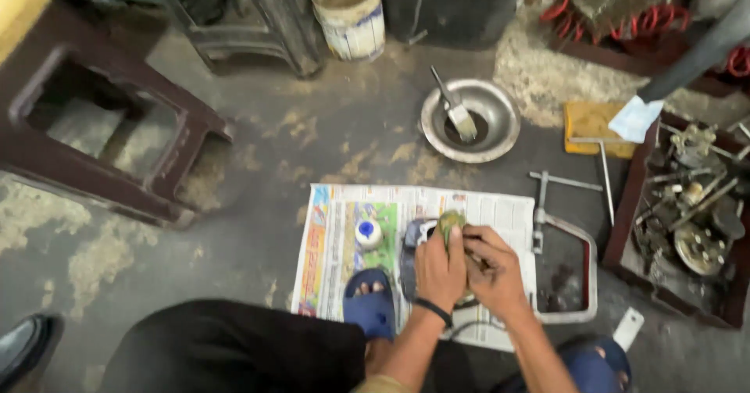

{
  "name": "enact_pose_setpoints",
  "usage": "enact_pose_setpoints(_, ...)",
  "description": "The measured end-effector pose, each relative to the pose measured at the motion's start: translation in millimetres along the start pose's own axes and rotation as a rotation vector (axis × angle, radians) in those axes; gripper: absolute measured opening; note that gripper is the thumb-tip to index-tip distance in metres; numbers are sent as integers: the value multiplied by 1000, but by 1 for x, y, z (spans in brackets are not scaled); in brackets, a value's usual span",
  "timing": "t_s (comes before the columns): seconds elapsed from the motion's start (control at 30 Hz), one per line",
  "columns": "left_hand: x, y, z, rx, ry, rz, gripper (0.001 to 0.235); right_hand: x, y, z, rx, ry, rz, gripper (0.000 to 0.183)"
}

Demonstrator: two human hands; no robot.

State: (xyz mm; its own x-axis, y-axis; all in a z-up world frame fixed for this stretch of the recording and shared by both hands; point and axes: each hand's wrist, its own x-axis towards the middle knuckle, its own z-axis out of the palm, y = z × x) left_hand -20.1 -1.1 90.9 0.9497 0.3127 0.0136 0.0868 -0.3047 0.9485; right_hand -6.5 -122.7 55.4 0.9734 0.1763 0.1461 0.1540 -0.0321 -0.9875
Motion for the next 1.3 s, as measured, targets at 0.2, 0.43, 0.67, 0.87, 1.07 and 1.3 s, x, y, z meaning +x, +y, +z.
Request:
enact_pose_setpoints(0.2,44,-70,33,-505,-857,-561,48,-4,-47,-37,-163,-175,-288,21)
enact_pose_setpoints(0.43,-3,19,14,219,-123,39,46,-18,-9,-19,-406,105,-275,22)
enact_pose_setpoints(0.67,39,-85,17,136,-205,-221,53,-36,40,-44,399,118,148,13)
enact_pose_setpoints(0.87,40,-72,-102,655,-122,-619,50,-37,40,-61,837,200,279,26)
enact_pose_setpoints(1.07,27,-119,-94,761,-276,-705,52,-44,69,-58,694,182,297,31)
enact_pose_setpoints(1.3,23,-12,-63,-632,-759,-253,45,-58,79,-49,876,210,368,37)
